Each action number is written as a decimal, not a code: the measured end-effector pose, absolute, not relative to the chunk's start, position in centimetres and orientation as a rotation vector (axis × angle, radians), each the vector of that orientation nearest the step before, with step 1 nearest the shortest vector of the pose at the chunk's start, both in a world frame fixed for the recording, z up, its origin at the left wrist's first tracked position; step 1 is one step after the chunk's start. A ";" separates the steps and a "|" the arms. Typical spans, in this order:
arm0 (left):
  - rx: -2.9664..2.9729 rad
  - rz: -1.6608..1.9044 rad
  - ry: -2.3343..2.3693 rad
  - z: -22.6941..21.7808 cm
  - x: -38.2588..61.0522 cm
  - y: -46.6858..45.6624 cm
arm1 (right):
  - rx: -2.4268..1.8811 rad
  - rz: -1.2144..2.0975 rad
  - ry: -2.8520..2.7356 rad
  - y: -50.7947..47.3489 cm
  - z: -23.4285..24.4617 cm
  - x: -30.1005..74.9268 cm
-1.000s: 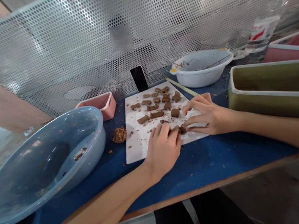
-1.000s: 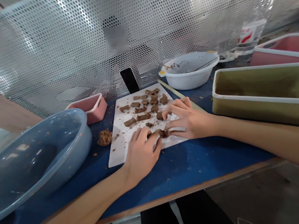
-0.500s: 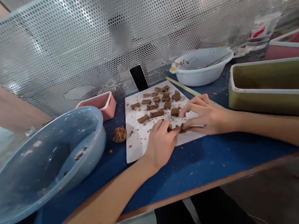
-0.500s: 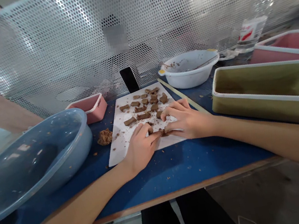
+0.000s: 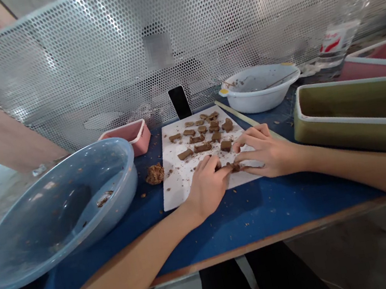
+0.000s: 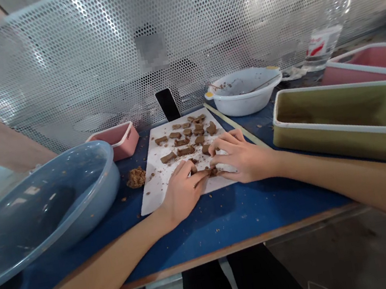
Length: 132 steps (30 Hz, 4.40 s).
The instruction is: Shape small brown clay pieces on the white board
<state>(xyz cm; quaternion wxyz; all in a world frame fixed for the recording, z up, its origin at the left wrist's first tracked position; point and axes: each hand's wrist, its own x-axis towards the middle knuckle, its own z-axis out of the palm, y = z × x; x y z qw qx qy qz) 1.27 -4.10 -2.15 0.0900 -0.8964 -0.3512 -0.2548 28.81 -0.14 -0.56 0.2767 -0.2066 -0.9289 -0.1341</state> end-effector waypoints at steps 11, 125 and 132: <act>-2.675 -0.873 -1.143 -1.9 1.4 -4.6 | -0.669 -0.278 -2.463 0.2 -0.6 29.2; -2.775 -2.215 -1.802 -0.9 2.3 -5.8 | -0.591 -0.084 -2.237 -1.9 0.1 27.4; -2.774 -2.220 -1.798 -0.9 2.3 -5.9 | -0.560 -0.092 -2.261 -2.0 0.1 27.5</act>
